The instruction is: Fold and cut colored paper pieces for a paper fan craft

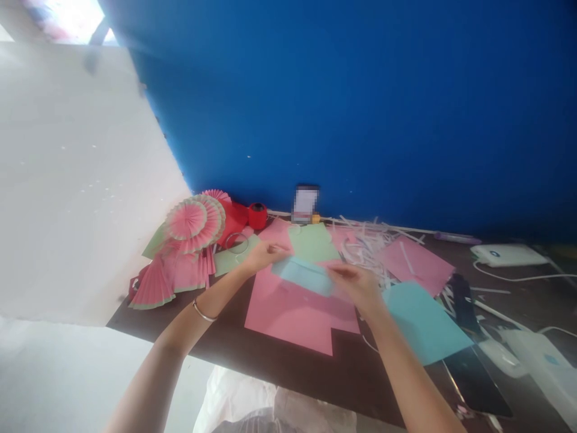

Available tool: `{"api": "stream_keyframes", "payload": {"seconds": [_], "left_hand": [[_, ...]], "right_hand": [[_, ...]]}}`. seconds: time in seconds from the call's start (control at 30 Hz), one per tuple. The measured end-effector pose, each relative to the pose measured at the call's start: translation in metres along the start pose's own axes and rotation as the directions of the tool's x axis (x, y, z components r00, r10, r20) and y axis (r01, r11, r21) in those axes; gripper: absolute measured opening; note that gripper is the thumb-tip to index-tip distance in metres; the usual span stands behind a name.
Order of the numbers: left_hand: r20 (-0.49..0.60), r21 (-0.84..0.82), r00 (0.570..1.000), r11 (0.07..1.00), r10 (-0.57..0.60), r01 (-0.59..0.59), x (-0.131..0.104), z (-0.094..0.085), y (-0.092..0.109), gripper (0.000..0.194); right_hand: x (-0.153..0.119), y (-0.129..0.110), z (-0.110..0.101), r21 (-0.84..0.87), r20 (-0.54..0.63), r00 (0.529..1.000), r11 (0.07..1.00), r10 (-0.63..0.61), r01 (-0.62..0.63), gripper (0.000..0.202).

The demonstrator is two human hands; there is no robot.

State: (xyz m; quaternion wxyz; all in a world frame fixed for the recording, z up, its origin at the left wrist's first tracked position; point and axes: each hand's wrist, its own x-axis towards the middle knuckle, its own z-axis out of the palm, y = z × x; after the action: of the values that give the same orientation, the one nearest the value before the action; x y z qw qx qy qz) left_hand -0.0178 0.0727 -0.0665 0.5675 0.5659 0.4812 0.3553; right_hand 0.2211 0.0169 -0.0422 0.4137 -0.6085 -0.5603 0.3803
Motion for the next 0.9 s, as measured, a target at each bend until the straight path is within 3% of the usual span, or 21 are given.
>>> {"api": "stream_keyframes", "payload": {"seconds": [0.13, 0.3, 0.47, 0.5, 0.57, 0.63, 0.73, 0.87, 0.9], "left_hand": [[-0.075, -0.174, 0.995, 0.984, -0.059, 0.045, 0.007, 0.007, -0.016, 0.037], [-0.111, -0.268, 0.990, 0.962, -0.088, 0.056, 0.018, 0.009, -0.032, 0.038], [-0.085, -0.379, 0.991, 0.923, -0.102, 0.062, 0.016, 0.026, -0.048, 0.051], [-0.074, -0.421, 0.992, 0.905, -0.098, 0.057, 0.014, 0.033, -0.052, 0.052], [-0.003, -0.625, 0.996, 0.778, -0.092, 0.070, 0.011, 0.048, -0.059, 0.050], [-0.068, -0.684, 0.991, 0.728, -0.120, 0.041, 0.010, 0.061, -0.061, 0.046], [-0.214, -0.661, 0.966, 0.750, -0.147, -0.033, 0.011, 0.068, -0.051, 0.039], [-0.289, -0.619, 0.954, 0.776, -0.080, -0.122, 0.016, 0.066, -0.036, 0.039], [-0.341, -0.580, 0.934, 0.805, -0.105, -0.121, 0.019, 0.066, -0.037, 0.036]], "right_hand": [[0.002, 0.012, 0.004, 0.027, -0.055, 0.997, 0.998, 0.056, -0.055, 0.019], [0.009, 0.030, 0.008, 0.103, 0.013, 0.988, 0.983, 0.154, -0.154, 0.023], [0.009, 0.056, 0.022, 0.168, -0.115, 0.979, 0.975, 0.168, -0.147, 0.031], [0.008, 0.061, 0.027, 0.185, -0.147, 0.974, 0.972, 0.170, -0.142, 0.034], [0.007, 0.070, 0.040, 0.215, -0.194, 0.966, 0.968, 0.170, -0.127, 0.039], [0.007, 0.075, 0.055, 0.233, -0.224, 0.963, 0.968, 0.152, -0.098, 0.041], [0.010, 0.075, 0.071, 0.223, -0.275, 0.956, 0.974, 0.104, -0.042, 0.040], [0.012, 0.072, 0.075, 0.152, -0.326, 0.945, 0.988, 0.018, 0.033, 0.035], [0.012, 0.073, 0.074, 0.056, -0.309, 0.950, 0.997, -0.034, 0.054, 0.034]]}}
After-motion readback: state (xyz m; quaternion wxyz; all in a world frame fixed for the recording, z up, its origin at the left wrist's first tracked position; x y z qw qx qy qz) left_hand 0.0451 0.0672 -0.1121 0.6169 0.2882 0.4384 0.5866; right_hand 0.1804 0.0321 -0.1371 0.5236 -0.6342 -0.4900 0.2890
